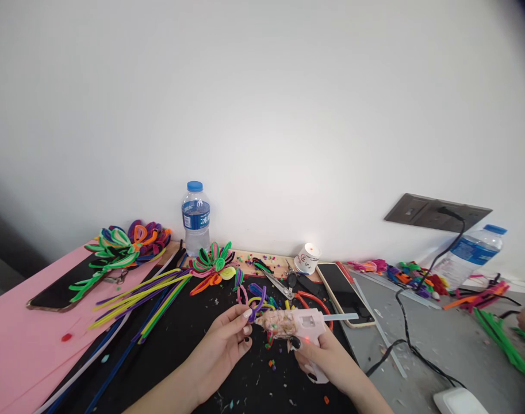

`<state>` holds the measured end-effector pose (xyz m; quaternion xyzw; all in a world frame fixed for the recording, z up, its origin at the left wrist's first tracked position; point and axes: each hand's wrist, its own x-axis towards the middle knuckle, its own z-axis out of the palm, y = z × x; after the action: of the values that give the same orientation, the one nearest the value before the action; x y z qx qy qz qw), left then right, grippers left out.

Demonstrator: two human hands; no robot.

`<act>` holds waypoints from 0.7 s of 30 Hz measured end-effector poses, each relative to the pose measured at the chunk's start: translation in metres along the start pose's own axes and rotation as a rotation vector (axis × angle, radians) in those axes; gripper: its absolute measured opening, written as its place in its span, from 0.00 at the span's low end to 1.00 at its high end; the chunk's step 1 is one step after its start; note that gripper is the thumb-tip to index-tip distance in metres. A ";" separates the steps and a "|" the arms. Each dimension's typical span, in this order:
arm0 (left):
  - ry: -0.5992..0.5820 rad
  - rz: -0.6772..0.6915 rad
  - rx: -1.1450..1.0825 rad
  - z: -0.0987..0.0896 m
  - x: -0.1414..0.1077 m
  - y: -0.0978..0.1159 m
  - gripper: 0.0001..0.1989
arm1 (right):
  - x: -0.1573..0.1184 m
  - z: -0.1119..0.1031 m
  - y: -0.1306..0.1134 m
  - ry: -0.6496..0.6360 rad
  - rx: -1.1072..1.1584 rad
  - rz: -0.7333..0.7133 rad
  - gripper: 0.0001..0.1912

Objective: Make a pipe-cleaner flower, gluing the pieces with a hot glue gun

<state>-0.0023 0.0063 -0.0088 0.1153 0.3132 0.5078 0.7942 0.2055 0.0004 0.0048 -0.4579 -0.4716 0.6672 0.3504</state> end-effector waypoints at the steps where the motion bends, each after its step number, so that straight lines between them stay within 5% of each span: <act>1: -0.003 0.000 0.004 -0.001 0.000 0.000 0.05 | 0.000 0.000 -0.001 0.009 0.009 -0.005 0.27; 21: -0.056 -0.030 0.128 0.004 -0.005 0.002 0.06 | 0.004 -0.002 0.000 0.041 0.010 -0.023 0.27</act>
<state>-0.0027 0.0035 -0.0033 0.1754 0.3244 0.4714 0.8011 0.2058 0.0049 0.0037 -0.4645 -0.4662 0.6559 0.3697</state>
